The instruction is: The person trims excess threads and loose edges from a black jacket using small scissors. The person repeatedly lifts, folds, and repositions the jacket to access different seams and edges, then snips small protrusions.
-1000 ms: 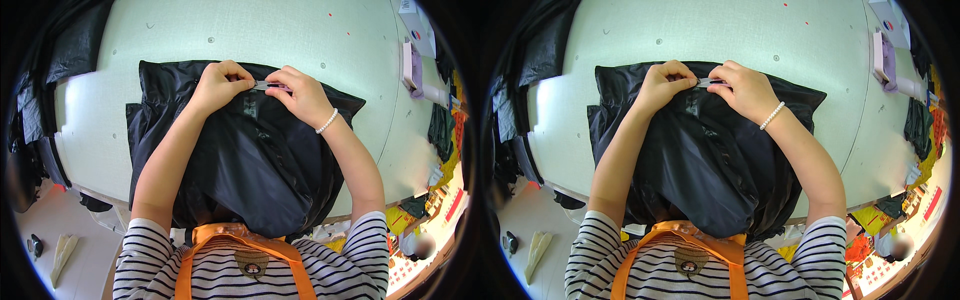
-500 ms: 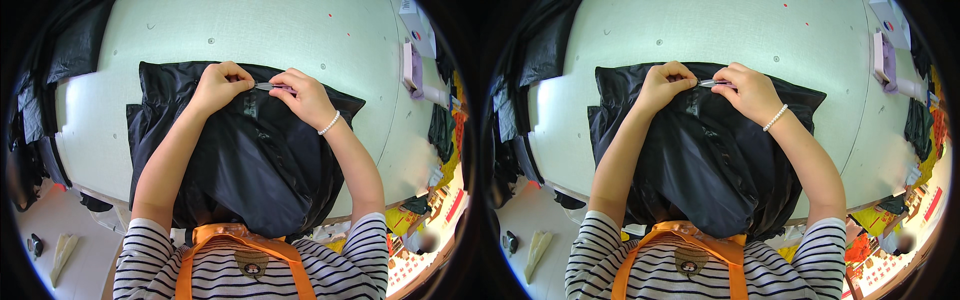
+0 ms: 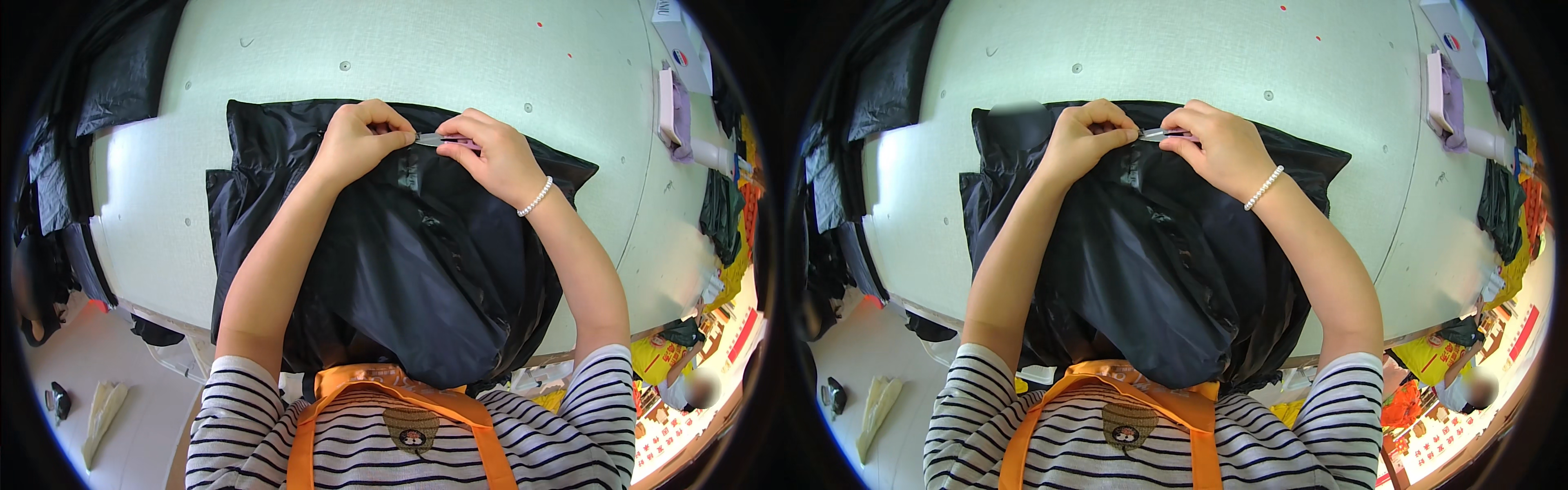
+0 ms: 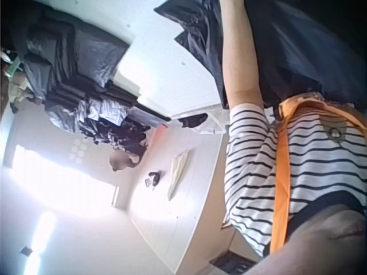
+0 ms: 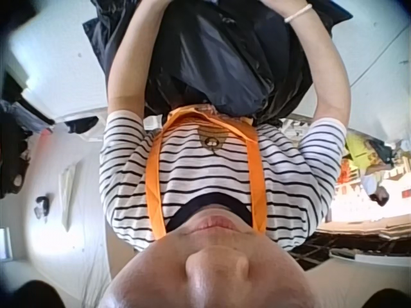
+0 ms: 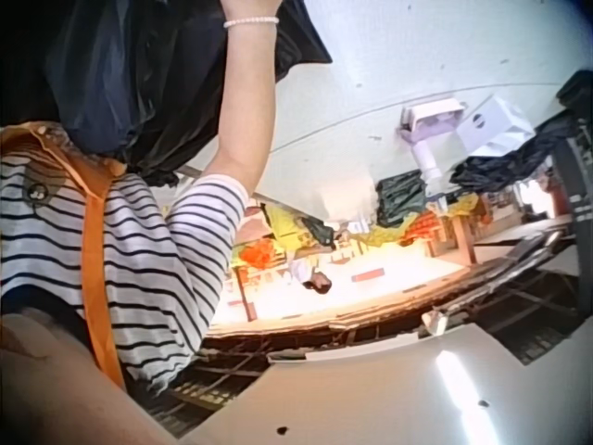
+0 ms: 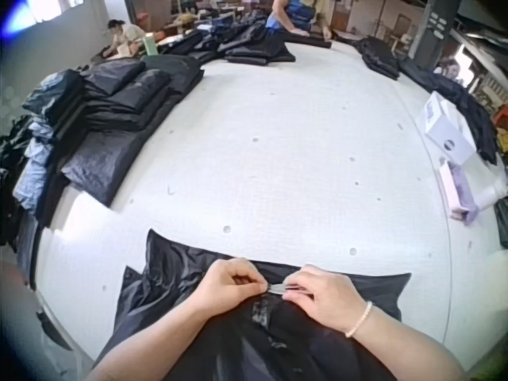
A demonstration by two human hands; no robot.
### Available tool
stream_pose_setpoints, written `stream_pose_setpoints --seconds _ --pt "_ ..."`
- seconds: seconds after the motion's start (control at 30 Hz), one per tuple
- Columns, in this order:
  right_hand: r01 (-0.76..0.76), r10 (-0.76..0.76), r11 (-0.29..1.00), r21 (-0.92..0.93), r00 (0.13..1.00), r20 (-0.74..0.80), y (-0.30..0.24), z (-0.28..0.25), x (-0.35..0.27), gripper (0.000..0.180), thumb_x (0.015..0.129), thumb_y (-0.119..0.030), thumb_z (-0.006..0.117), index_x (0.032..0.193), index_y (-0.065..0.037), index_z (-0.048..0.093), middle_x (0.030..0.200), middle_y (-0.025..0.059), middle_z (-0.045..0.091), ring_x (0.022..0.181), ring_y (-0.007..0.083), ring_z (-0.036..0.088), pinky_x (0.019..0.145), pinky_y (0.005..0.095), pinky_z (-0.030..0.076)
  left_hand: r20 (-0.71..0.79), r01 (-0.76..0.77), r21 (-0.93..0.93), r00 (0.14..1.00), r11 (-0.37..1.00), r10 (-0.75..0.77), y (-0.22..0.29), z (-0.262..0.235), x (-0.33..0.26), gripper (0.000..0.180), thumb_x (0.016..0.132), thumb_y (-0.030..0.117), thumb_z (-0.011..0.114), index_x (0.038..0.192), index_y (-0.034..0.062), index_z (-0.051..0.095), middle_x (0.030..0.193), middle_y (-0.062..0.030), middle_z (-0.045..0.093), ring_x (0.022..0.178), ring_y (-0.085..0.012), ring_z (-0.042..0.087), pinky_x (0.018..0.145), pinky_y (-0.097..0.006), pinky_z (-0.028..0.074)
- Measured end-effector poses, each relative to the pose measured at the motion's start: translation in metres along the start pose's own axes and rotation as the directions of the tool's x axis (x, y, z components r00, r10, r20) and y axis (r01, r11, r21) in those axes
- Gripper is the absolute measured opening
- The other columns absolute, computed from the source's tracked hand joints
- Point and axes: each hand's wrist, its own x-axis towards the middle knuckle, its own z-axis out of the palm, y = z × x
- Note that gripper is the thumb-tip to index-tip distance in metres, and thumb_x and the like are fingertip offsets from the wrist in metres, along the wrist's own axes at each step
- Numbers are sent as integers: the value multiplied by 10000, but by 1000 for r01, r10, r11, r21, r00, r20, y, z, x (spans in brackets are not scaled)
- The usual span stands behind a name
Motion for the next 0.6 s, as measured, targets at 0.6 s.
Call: stream_pose_setpoints --seconds 0.6 --pt "-64 63 991 114 998 10 -1 3 6 195 809 -230 695 903 -65 652 837 50 620 720 193 610 668 289 489 29 104 -63 994 993 -103 -3 -5 2 104 812 63 686 870 -23 681 823 -43 671 771 -85 590 731 -215 464"
